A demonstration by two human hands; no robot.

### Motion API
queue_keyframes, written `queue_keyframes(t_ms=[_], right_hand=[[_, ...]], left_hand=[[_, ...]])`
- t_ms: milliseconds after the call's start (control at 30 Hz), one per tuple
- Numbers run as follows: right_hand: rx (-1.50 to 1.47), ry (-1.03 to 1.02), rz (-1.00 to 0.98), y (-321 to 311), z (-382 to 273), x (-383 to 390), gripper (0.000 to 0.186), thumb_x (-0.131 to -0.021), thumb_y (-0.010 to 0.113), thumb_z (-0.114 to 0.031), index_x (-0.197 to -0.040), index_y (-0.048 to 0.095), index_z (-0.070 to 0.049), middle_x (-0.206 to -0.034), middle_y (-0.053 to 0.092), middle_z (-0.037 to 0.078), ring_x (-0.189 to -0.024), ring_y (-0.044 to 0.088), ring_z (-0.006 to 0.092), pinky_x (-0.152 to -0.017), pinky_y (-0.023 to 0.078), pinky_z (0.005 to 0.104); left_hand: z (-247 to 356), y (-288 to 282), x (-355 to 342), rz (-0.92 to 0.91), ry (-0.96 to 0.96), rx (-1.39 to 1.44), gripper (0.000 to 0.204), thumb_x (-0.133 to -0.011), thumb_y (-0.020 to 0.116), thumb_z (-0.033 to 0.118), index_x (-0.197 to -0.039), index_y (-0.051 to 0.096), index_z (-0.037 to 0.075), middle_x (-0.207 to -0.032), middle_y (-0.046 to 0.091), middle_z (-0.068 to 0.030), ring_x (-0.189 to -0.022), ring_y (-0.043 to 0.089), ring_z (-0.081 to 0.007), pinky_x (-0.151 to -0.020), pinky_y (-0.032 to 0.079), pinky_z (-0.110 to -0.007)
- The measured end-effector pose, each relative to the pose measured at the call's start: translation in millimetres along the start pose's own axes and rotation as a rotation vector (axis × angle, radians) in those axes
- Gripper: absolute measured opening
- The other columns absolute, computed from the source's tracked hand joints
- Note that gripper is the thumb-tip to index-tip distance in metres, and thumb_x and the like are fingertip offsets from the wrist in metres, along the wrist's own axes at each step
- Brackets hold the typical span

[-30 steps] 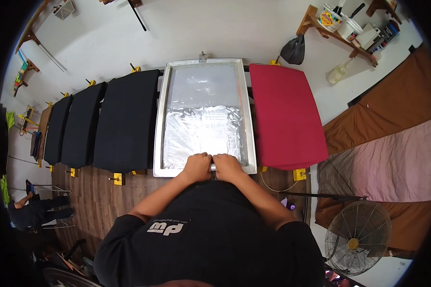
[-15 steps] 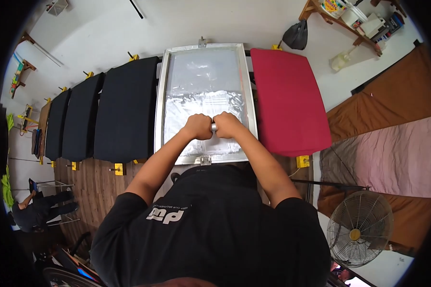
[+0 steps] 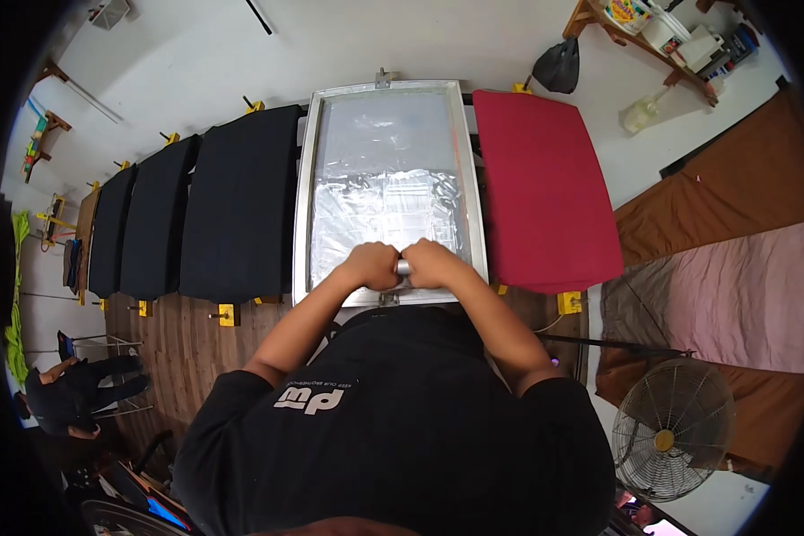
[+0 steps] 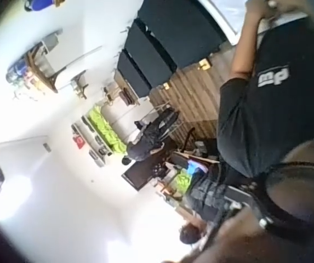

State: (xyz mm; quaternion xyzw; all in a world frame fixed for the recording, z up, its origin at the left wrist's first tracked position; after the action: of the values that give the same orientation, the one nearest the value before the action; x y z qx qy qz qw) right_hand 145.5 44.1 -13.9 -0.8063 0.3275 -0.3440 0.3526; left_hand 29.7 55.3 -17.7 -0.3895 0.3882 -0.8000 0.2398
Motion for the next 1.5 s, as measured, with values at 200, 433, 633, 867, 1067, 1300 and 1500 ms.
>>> queue_keyframes(t_ms=[200,433,633,867,1067,1300,1500], right_hand=[[0.040,0.020,0.350,-10,17,-19,0.018,-0.074,0.064,-0.005,-0.091,0.064,-0.003,-0.092,0.069,0.020,-0.091,0.067,0.0404,-0.079,0.055,0.0497],[0.106,-0.005,0.310,31,-9,24,0.025,-0.073,0.069,-0.010,-0.096,0.065,-0.001,-0.094,0.070,0.019,-0.091,0.068,0.0385,-0.079,0.057,0.0485],[0.069,0.033,-0.033,2,6,-7,0.021,-0.069,0.069,-0.012,-0.087,0.073,-0.001,-0.089,0.072,0.025,-0.086,0.071,0.0423,-0.079,0.058,0.0496],[0.120,-0.005,0.317,-27,18,-43,0.021,-0.069,0.072,-0.011,-0.088,0.071,-0.002,-0.089,0.072,0.022,-0.084,0.071,0.0417,-0.080,0.058,0.0494],[0.119,0.018,0.122,0,13,-20,0.023,-0.069,0.071,-0.013,-0.087,0.073,0.000,-0.086,0.071,0.026,-0.082,0.071,0.0436,-0.078,0.058,0.0492],[0.014,-0.010,0.059,13,-8,12,0.027,-0.068,0.070,-0.013,-0.091,0.074,0.001,-0.085,0.071,0.027,-0.083,0.070,0.0446,-0.079,0.058,0.0490],[-0.018,-0.039,0.053,-16,9,-15,0.025,-0.069,0.067,-0.012,-0.089,0.070,0.004,-0.081,0.069,0.026,-0.083,0.070,0.0428,-0.077,0.056,0.0472]], left_hand=[[-7,-10,-19,0.518,0.077,-0.140,0.017,-0.075,0.065,0.012,-0.088,0.069,0.004,-0.089,0.067,-0.0158,-0.080,0.068,-0.0356,-0.069,0.058,-0.046],[14,24,25,0.460,0.156,-0.042,0.020,-0.070,0.070,0.016,-0.082,0.066,0.001,-0.083,0.066,-0.0193,-0.075,0.068,-0.0377,-0.067,0.057,-0.047],[-3,5,-3,0.077,-0.039,-0.039,0.024,-0.073,0.067,0.024,-0.091,0.077,0.011,-0.086,0.074,-0.0176,-0.084,0.073,-0.0367,-0.076,0.059,-0.047],[-23,-26,-46,0.304,-0.041,-0.065,0.022,-0.070,0.067,0.020,-0.087,0.076,0.009,-0.085,0.074,-0.0182,-0.080,0.072,-0.0373,-0.074,0.060,-0.046],[-9,0,-20,0.226,0.053,-0.057,0.021,-0.067,0.065,0.020,-0.080,0.076,0.007,-0.082,0.074,-0.0198,-0.079,0.073,-0.0376,-0.073,0.060,-0.045],[8,15,14,0.056,0.020,-0.009,0.025,-0.070,0.066,0.025,-0.084,0.077,0.008,-0.083,0.073,-0.0203,-0.083,0.073,-0.0384,-0.076,0.058,-0.047],[-10,-16,-18,0.063,-0.071,-0.053,0.025,-0.074,0.068,0.029,-0.085,0.077,0.009,-0.087,0.075,-0.0188,-0.087,0.074,-0.0362,-0.078,0.059,-0.046]])
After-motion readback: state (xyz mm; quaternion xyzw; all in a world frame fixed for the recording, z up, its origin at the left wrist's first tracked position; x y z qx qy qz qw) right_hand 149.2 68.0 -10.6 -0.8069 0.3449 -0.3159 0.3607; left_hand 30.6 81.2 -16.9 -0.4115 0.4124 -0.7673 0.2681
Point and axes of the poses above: each hand's wrist, its own x-axis away from the middle knuckle, its own y-axis out of the palm, z = x × y, the point moved 6 cm from there along -x, towards the middle knuckle
